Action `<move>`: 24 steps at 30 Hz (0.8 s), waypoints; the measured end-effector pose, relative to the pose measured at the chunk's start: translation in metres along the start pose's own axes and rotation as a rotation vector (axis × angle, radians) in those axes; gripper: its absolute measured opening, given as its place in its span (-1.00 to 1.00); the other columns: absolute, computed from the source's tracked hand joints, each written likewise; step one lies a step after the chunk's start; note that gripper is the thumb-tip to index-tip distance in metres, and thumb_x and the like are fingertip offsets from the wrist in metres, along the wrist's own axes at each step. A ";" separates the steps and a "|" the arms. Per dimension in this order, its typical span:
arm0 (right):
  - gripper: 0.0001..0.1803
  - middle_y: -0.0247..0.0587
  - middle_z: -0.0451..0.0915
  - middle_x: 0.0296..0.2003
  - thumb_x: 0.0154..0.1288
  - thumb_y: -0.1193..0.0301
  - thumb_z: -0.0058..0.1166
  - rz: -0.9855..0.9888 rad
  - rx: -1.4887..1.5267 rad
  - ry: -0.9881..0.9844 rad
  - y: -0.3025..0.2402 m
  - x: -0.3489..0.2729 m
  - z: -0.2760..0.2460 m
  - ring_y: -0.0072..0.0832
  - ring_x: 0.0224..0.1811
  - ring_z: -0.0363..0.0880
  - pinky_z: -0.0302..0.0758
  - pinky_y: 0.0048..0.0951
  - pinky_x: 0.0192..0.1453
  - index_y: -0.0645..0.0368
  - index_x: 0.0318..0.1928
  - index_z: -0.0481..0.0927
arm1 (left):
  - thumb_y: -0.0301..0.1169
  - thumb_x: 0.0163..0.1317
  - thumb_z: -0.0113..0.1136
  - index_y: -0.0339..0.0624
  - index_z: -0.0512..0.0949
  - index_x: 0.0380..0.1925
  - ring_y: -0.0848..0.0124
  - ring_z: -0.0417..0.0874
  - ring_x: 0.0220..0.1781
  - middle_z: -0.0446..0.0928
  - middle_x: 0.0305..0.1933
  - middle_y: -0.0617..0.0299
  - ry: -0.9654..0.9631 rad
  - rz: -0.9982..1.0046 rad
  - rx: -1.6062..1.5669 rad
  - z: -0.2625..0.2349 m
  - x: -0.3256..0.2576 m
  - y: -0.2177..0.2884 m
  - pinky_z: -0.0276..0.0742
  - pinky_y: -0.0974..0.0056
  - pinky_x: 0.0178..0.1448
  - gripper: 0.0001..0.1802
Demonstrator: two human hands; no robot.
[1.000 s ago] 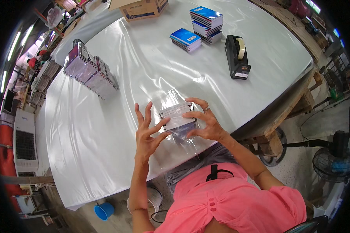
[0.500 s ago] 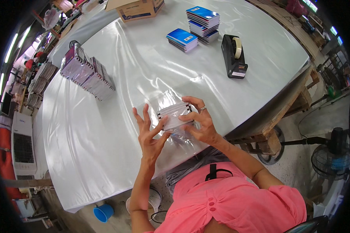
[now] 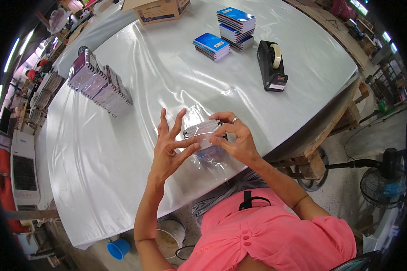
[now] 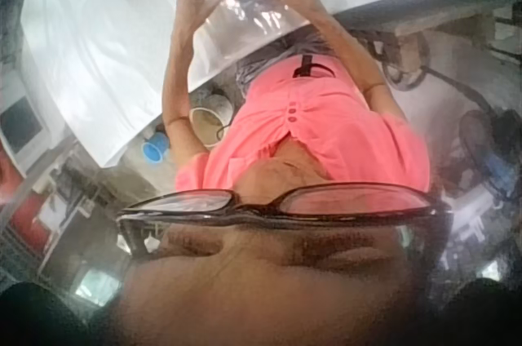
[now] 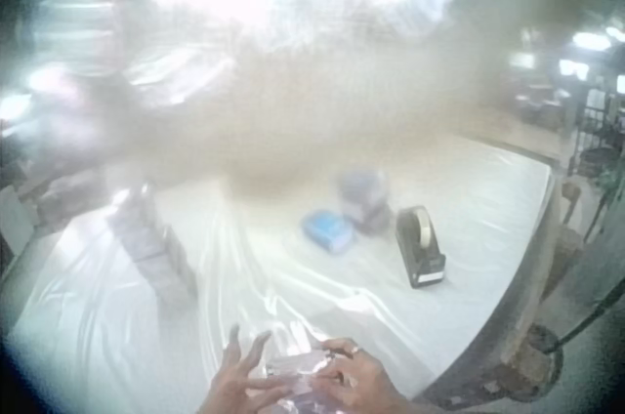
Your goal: The person places stacks of notepads into clear plastic bags and secures them with tape.
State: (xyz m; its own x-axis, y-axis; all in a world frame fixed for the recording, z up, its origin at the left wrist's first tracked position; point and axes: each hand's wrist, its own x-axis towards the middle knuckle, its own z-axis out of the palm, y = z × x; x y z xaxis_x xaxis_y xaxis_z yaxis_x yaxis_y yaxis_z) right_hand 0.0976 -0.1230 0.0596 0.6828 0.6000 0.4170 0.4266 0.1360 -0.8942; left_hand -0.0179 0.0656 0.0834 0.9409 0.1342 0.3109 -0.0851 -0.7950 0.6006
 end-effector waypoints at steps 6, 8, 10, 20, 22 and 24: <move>-0.86 -0.16 0.62 -0.12 -0.01 0.50 0.39 0.004 -0.146 0.047 0.002 0.008 0.001 -0.29 -0.16 0.60 0.47 -0.31 -0.06 0.14 -0.40 0.67 | -0.26 0.03 0.44 0.25 0.74 -0.12 -0.10 -0.17 0.59 0.34 0.42 0.31 0.066 0.033 -0.094 0.005 0.011 -0.003 -0.08 -0.13 0.51 -0.67; -0.86 -0.16 0.65 -0.19 -0.03 0.49 0.40 -0.044 -0.126 0.075 0.002 0.011 -0.001 -0.24 -0.20 0.61 0.48 -0.31 -0.10 0.10 -0.44 0.67 | -0.35 -0.02 0.48 0.11 0.66 0.04 -0.10 -0.07 0.57 0.37 0.40 0.28 0.131 0.069 -0.067 0.010 0.012 -0.005 0.01 -0.11 0.49 -0.48; -0.83 -0.20 0.63 -0.18 -0.01 0.49 0.41 -0.039 -0.166 0.051 0.004 0.013 -0.003 -0.36 -0.16 0.59 0.47 -0.38 -0.06 0.14 -0.40 0.65 | -0.39 -0.05 0.49 0.04 0.59 0.12 -0.05 0.01 0.55 0.38 0.39 0.21 0.179 0.048 -0.168 0.013 0.016 -0.002 0.06 -0.06 0.48 -0.37; -0.47 -0.30 0.60 -0.21 -0.11 0.49 0.46 0.502 0.326 -0.249 0.009 0.043 -0.021 -0.50 -0.08 0.51 0.41 -0.49 0.03 0.23 -0.02 0.65 | -0.36 0.03 0.40 -0.23 0.56 0.14 0.32 0.47 0.27 0.58 0.12 0.10 -0.548 -0.619 -0.738 -0.014 0.053 -0.021 0.27 0.26 0.33 -0.40; -0.58 -0.35 0.59 -0.22 -0.12 0.55 0.43 0.566 0.484 -0.297 0.016 0.045 -0.019 -0.53 -0.10 0.50 0.38 -0.50 0.02 0.18 -0.13 0.73 | -0.20 -0.01 0.43 -0.29 0.67 -0.05 0.39 0.53 -0.01 0.65 -0.23 0.17 -0.548 -0.572 -0.673 -0.012 0.055 -0.025 0.26 0.20 0.26 -0.47; -0.61 -0.33 0.58 -0.25 -0.14 0.59 0.38 0.557 0.490 -0.282 0.013 0.044 -0.019 -0.52 -0.12 0.50 0.41 -0.51 0.01 0.20 -0.16 0.74 | -0.21 -0.02 0.42 -0.30 0.67 -0.06 0.37 0.52 0.04 0.66 -0.15 0.13 -0.513 -0.598 -0.653 -0.015 0.055 -0.017 0.24 0.20 0.29 -0.47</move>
State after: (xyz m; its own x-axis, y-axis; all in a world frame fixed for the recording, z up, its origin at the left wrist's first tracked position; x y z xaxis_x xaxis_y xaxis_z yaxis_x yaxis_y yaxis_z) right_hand 0.1444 -0.1093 0.0698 0.5153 0.8498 -0.1111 -0.2881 0.0496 -0.9563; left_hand 0.0302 0.0954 0.1008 0.9018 0.0114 -0.4320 0.4266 -0.1832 0.8857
